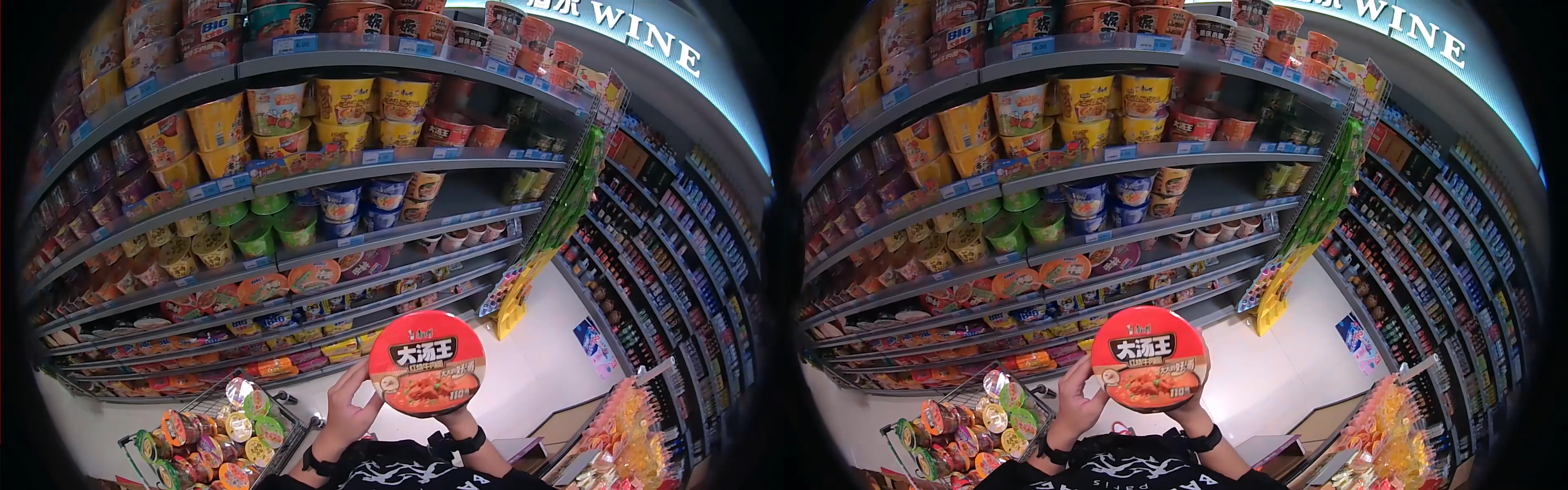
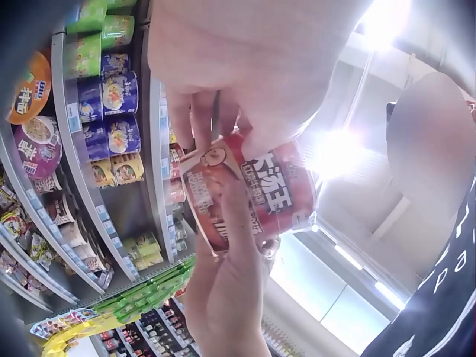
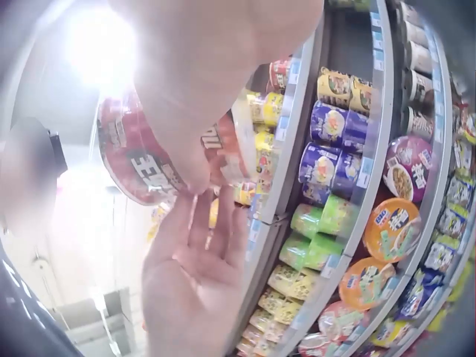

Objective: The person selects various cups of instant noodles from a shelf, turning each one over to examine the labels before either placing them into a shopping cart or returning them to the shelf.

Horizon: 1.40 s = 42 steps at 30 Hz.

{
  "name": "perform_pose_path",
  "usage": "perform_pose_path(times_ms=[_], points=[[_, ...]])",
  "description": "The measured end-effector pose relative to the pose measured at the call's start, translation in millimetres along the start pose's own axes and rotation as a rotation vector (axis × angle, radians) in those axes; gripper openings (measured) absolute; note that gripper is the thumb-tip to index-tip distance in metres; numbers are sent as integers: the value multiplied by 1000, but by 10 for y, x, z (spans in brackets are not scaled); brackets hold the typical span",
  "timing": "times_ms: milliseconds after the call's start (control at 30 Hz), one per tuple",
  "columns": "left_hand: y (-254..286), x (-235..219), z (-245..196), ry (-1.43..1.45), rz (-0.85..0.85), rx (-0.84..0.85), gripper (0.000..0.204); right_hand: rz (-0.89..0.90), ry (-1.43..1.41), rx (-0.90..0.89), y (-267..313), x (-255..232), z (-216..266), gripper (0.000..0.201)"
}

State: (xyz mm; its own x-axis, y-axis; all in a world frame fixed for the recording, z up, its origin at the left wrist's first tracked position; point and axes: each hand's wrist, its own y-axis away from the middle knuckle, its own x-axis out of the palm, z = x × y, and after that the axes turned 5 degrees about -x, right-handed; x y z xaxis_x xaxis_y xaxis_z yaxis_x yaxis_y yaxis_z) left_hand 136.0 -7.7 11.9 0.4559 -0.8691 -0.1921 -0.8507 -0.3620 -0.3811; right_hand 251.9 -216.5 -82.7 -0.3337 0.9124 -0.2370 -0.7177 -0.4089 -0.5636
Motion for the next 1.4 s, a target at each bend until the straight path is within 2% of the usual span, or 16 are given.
perform_pose_path(times_ms=[267,333,400,467,600,700,800,867,1000,1133,1233,1267,1300,1333,1367,1400], points=[[-317,16,265,-38,-17,161,70,-133,310,-312,-495,24,202,131],[-395,101,489,12,-148,446,75,-176,393,-568,-699,43,189,127],[-458,141,604,-39,-89,453,79,-134,512,-648,-846,18,314,111],[-572,201,642,-70,-160,657,78,-103,469,-601,-894,-60,279,112],[-653,202,607,-130,-190,598,87,-14,267,-378,-901,-162,151,114],[-736,191,565,-118,-79,449,95,-50,245,-538,-1075,-191,135,129],[-825,371,610,-1,-105,175,87,13,-318,-147,-969,-191,-183,135],[-1057,528,476,-78,-178,104,85,35,-120,-55,-1120,-320,-378,138],[-1681,955,434,-31,-236,28,85,134,-111,-62,-1806,-677,-438,146],[-2371,1344,209,-214,-116,308,77,-116,-318,-70,-2237,-965,-1001,168],[-2844,1678,78,-109,-29,457,68,-211,32,-296,-2793,-1458,-1531,165],[-2962,1770,48,-128,-18,481,66,-177,252,-441,-3181,-1664,-1216,165],[-3053,1826,45,-164,-7,476,66,-373,-2,-457,-3470,-1738,-1548,164],[-3108,1872,57,-199,4,465,67,-360,25,-481,-3838,-1894,-1126,160],[-3138,1911,86,-207,3,454,67,-490,-791,-97,-4157,-1954,-1360,158],[-3145,1934,133,-240,-29,398,62,-531,-361,-358,-4472,-2119,-1426,156]])
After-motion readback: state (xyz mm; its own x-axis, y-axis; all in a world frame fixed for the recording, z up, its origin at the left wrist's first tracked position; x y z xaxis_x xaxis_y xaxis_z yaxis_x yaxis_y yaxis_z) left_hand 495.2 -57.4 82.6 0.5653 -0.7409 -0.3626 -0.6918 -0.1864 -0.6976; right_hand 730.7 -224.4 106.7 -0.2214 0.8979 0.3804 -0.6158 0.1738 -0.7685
